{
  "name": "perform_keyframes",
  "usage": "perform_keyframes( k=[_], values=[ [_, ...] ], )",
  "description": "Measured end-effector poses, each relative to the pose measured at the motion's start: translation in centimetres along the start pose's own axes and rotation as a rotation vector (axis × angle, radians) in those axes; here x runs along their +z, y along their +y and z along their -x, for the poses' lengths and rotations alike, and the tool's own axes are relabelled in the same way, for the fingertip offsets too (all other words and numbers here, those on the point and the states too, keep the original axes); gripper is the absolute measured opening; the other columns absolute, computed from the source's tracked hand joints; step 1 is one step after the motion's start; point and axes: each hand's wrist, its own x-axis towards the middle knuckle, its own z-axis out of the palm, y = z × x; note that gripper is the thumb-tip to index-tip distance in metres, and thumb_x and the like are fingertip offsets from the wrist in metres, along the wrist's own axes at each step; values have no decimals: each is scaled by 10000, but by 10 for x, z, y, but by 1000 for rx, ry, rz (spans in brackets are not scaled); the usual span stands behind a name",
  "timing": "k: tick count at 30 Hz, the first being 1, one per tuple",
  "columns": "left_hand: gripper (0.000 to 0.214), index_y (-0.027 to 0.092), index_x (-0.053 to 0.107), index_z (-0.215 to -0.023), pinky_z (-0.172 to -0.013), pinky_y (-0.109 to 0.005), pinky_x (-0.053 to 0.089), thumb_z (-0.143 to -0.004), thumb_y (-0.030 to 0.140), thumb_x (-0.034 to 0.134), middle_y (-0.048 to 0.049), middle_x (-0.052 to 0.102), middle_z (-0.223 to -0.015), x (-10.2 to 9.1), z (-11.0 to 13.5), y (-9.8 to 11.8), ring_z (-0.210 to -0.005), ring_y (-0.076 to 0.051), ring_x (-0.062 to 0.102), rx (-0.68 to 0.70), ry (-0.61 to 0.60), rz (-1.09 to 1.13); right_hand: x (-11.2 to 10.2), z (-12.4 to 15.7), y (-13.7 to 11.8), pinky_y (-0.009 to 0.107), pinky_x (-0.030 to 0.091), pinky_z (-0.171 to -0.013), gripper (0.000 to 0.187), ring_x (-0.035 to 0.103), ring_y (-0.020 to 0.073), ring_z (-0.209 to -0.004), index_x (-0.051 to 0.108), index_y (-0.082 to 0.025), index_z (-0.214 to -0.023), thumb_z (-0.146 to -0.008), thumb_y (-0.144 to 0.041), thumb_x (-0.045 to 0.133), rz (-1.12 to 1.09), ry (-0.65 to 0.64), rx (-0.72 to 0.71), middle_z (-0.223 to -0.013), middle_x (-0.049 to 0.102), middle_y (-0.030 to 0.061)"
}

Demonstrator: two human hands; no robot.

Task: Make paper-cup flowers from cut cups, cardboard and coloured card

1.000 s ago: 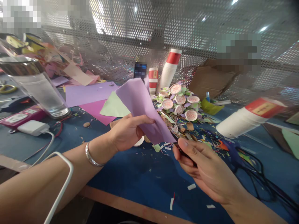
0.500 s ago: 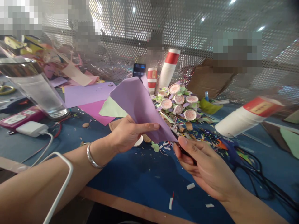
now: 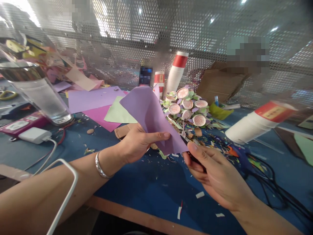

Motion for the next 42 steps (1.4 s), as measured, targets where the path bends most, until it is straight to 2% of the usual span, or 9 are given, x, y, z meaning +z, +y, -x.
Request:
perform_keyframes(
  k=[9,17,22,26,29,32,34,37,42],
  values=[
    [209,134,783,-851,-783,-297,567,-698,220,897,-59,786,-869,-1,-1,-4,-799,-172,726,44,30,-43,0,-1,1,247,91,-435,498,193,44,-453,631,-168,-633,-824,-614,747,24,31,-19,-526,325,-56],
    [196,132,763,-824,-622,-266,525,-701,215,891,-43,757,-757,1,-1,0,-650,-146,674,70,73,-110,0,-4,2,246,95,-441,522,204,38,-453,643,-163,-647,-808,-649,746,24,41,-10,-529,318,-58],
    [177,117,753,-803,-688,-294,550,-694,178,879,-54,750,-754,4,0,9,-682,-162,680,88,100,-68,-2,-5,7,264,92,-449,488,182,55,-484,677,-171,-719,-861,-637,699,119,54,-87,-575,278,-63],
    [140,99,746,-786,-738,-298,542,-708,143,854,-63,739,-763,3,-2,16,-715,-159,679,92,184,-37,-3,0,5,278,143,-448,469,228,82,-489,681,-192,-761,-878,-646,670,334,112,-231,-567,272,-60],
    [156,96,747,-798,-772,-301,537,-681,95,851,-60,743,-783,0,-3,21,-750,-160,684,80,239,19,-1,5,-2,280,223,-464,410,295,102,-506,664,-212,-765,-903,-599,661,558,236,-375,-563,354,-42],
    [176,105,751,-814,-787,-305,536,-674,98,857,-48,747,-797,-2,-4,24,-769,-161,688,80,231,39,-3,5,-4,277,328,-506,336,413,117,-531,659,-218,-798,-938,-523,650,811,331,-517,-581,483,-22],
    [170,109,754,-815,-771,-300,530,-679,105,855,-40,743,-785,-3,-4,24,-750,-155,681,86,221,19,-7,3,-2,277,392,-551,280,489,124,-564,654,-215,-829,-951,-467,656,956,339,-627,-636,564,-5],
    [162,110,759,-826,-754,-294,523,-693,122,851,-38,738,-770,-4,-4,23,-731,-150,671,87,211,-29,-12,1,2,277,433,-589,207,533,129,-590,651,-206,-895,-958,-402,672,1105,346,-759,-691,597,6],
    [205,112,758,-845,-774,-299,537,-683,150,878,-48,752,-815,-5,-2,22,-766,-163,689,62,209,-40,-12,1,2,277,453,-600,192,575,134,-610,643,-180,-969,-961,-369,679,1222,366,-868,-726,605,13]
  ],
)
